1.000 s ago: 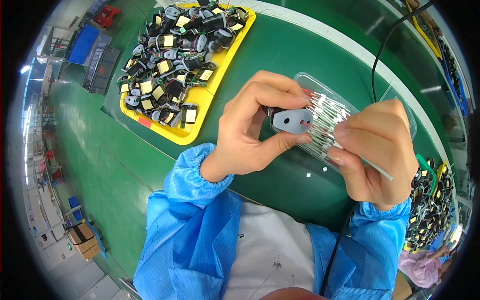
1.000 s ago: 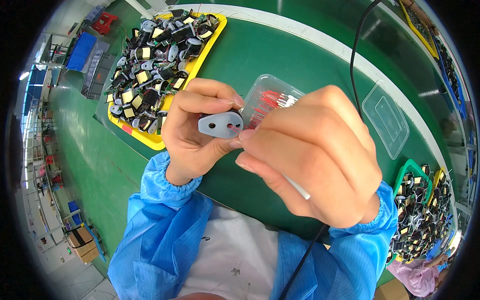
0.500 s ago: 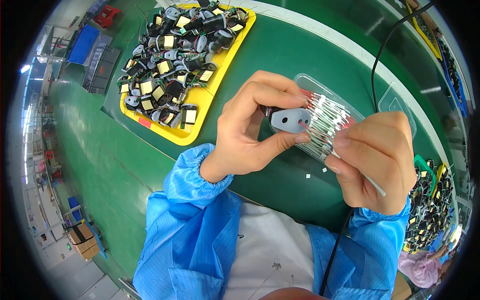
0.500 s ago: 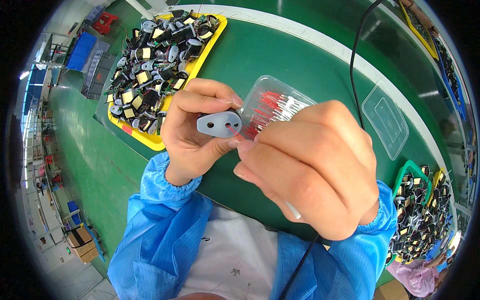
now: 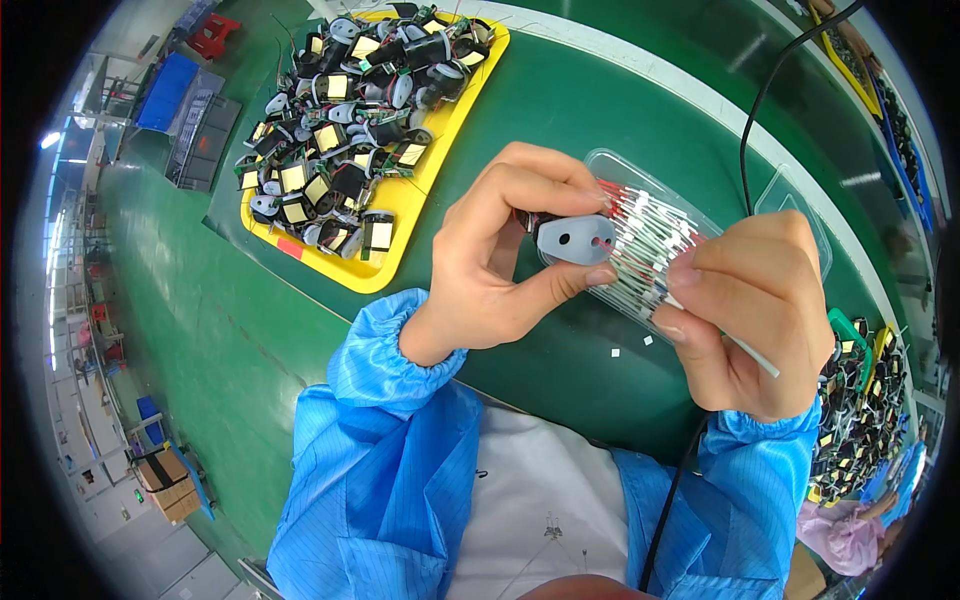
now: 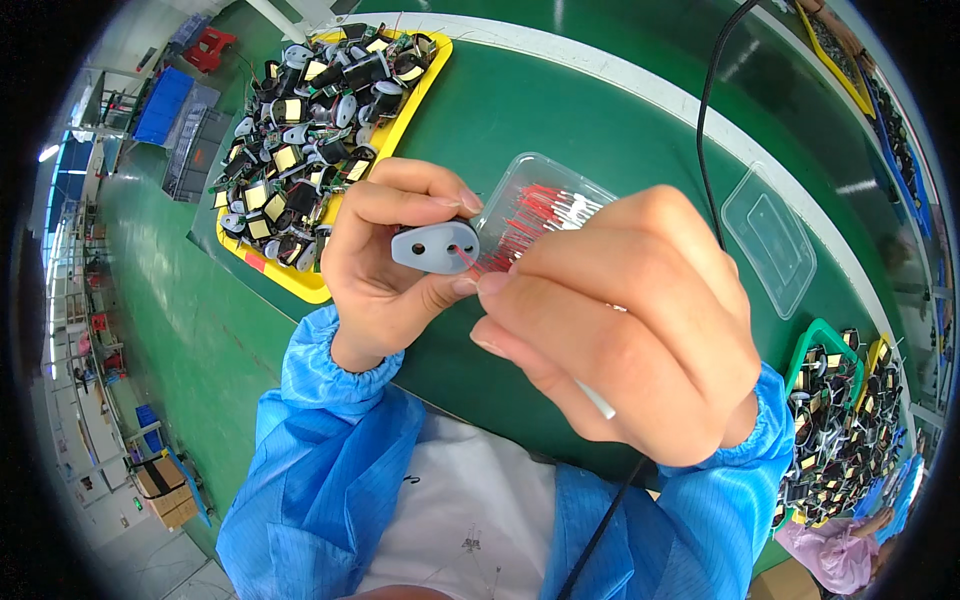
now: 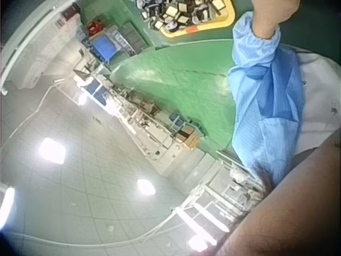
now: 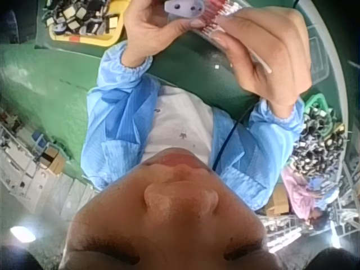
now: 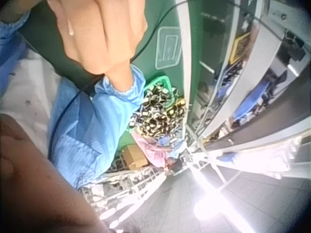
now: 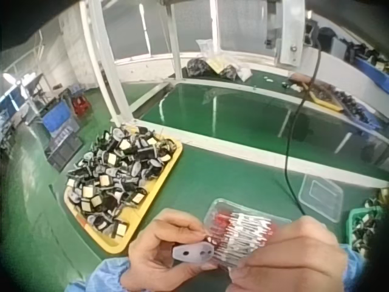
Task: The person picks up small electronic components from a yellow tray and uses a cotton swab to clean or apply a substance to the grey surface of each unit. After treating each component, they place it into a clear plastic container filled with other swabs. The process is repeated for multiple units throughout the clip.
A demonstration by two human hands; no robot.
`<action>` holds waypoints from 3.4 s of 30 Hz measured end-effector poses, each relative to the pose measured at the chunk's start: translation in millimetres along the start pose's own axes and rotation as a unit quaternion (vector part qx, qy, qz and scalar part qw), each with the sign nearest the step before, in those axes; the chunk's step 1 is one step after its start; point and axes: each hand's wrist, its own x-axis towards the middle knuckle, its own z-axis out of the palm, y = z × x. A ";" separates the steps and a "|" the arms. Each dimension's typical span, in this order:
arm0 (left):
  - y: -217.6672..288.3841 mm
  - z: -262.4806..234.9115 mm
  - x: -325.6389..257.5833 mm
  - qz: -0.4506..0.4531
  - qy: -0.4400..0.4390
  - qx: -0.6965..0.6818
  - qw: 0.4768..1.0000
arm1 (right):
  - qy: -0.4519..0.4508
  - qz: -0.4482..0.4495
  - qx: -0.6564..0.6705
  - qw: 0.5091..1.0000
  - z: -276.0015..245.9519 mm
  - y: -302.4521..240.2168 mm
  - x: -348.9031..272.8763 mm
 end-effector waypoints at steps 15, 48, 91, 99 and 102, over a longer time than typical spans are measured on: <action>22.3 -4.5 10.3 -0.139 -0.082 -0.069 0.984 | -0.025 0.160 0.307 0.938 5.8 21.3 -1.1; 1.6 -4.8 7.0 0.044 -0.068 0.062 0.995 | 0.017 0.098 0.178 0.979 -1.2 21.6 -2.4; 1.6 -2.3 2.8 -0.063 -0.024 0.084 0.994 | -0.031 0.132 0.092 0.986 10.8 26.1 2.8; -6.0 -4.7 -1.0 -0.044 -0.039 0.093 0.994 | -0.061 0.123 0.085 0.987 6.0 28.9 5.5; -5.6 -4.7 -0.1 -0.046 -0.036 0.082 0.995 | -0.058 0.086 0.097 0.990 8.3 32.1 5.0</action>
